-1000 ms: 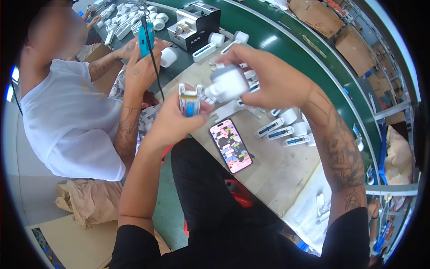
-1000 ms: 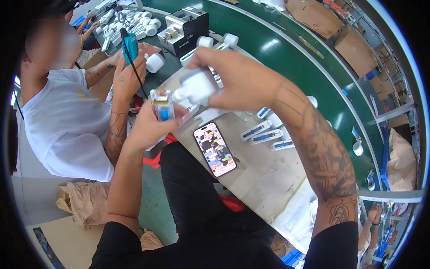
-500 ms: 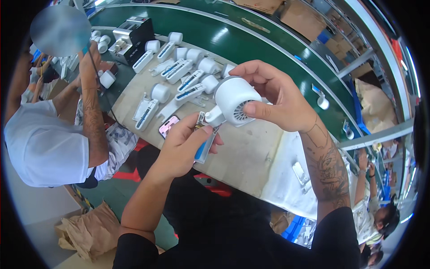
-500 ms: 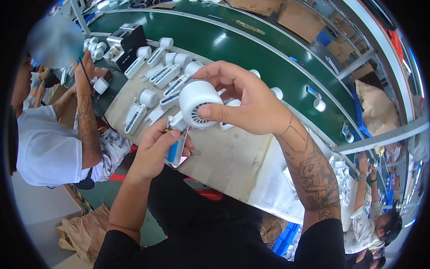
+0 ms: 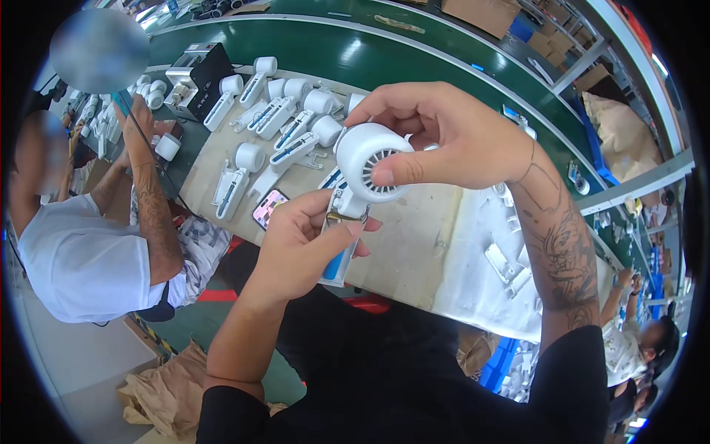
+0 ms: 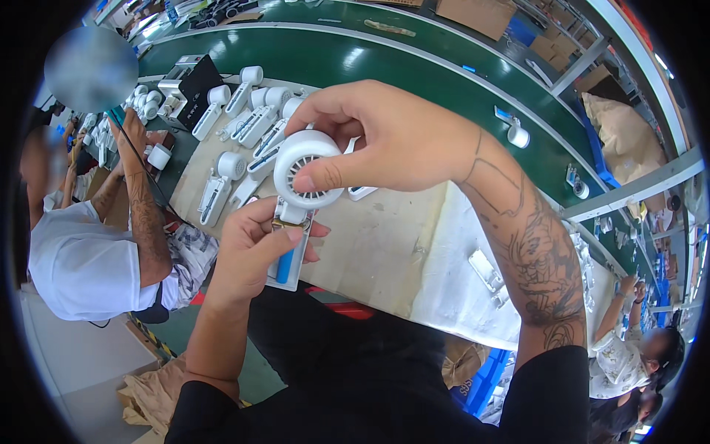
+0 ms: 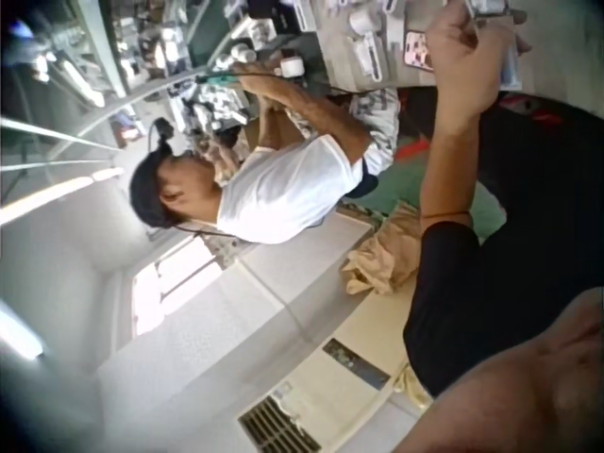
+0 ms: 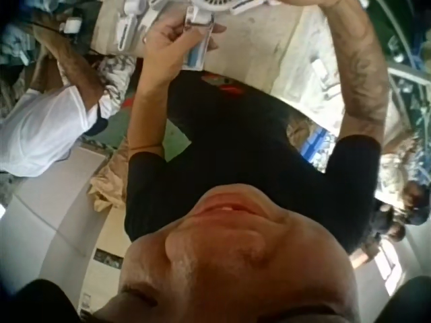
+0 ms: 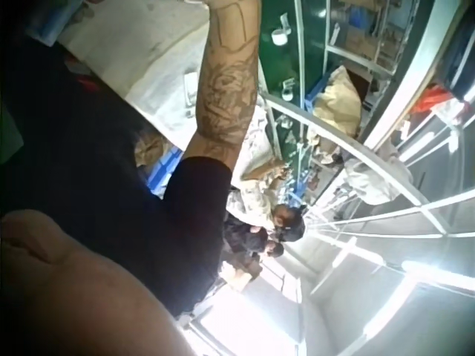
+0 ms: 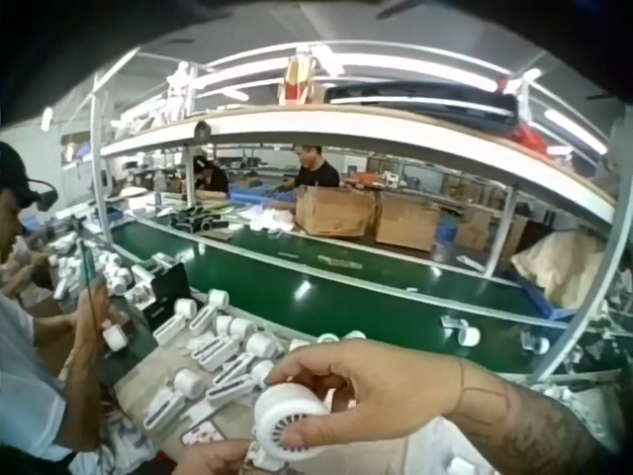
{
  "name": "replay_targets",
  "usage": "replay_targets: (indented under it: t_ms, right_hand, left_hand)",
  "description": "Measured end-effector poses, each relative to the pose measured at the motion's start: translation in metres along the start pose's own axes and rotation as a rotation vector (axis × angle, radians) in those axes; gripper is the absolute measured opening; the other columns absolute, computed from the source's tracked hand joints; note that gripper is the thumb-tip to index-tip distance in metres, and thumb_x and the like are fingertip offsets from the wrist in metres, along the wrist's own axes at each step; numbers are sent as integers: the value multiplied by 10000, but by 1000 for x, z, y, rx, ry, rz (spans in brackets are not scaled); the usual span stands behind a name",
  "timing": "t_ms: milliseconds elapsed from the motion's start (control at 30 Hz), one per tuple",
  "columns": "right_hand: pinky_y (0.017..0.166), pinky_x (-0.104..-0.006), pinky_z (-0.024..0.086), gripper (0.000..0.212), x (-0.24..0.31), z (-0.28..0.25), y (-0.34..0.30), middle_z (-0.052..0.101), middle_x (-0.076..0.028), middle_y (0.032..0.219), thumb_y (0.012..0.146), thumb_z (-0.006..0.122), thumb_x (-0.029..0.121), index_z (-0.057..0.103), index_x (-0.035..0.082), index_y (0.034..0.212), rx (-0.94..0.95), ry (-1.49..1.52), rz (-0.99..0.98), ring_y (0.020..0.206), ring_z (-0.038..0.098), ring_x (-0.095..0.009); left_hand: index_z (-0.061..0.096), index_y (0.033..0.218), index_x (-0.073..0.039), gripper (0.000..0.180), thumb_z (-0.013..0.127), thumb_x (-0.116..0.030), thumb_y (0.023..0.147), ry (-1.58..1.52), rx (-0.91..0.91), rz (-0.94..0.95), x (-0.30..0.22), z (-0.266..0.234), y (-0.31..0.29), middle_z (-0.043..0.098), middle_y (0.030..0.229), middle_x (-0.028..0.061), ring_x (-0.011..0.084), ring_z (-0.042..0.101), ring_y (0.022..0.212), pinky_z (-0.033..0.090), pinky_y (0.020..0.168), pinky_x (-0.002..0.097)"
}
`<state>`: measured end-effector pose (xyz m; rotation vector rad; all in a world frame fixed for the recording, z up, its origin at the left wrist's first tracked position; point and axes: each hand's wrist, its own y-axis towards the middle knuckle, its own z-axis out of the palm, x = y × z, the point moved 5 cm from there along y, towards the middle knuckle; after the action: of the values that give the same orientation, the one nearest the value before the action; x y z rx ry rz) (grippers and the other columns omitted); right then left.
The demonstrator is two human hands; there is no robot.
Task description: The person assembles portable handheld fans by attaching the fan head to the handle base and snapping the plastic cover onto the handle by hand.
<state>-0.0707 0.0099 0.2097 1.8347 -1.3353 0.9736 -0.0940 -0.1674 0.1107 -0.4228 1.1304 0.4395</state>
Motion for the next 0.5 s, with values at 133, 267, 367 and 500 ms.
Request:
replay_targets:
  t_ms: [133, 267, 367, 500]
  right_hand:
    - [717, -272, 519, 499, -7, -4, 6, 706, -113, 952, 843, 798, 323, 651, -33, 1160, 91, 16, 132, 829, 656, -143]
    - [765, -248, 530, 525, -4, 3, 14, 689, -88, 1006, 875, 776, 260, 583, -34, 1264, 216, -60, 303, 945, 646, -110]
    - [759, -307, 507, 512, -15, 11, 25, 671, -106, 944, 888, 739, 309, 603, -32, 1246, -20, -437, 64, 856, 628, -160]
    - [708, -323, 504, 289, 2, 29, -12, 658, -119, 912, 787, 783, 157, 672, 37, 1026, -727, -576, -391, 796, 636, -252]
  left_hand:
    - [617, 1177, 68, 303, 643, -94, 923, 79, 8, 59, 2, 5, 3, 719, 1005, 132, 141, 677, 785, 556, 716, 283]
    - [635, 1156, 55, 285, 662, -136, 947, 29, 36, 36, 15, 3, 14, 717, 1026, 119, 138, 681, 853, 547, 741, 280]
    - [633, 1169, 36, 288, 629, -179, 978, -15, 1, -11, 22, -9, 25, 709, 1065, 121, 170, 692, 947, 567, 789, 315]
    - [664, 1123, -38, 239, 636, -229, 983, -373, -221, 62, 20, -27, 31, 708, 1010, 39, 124, 686, 868, 579, 734, 292]
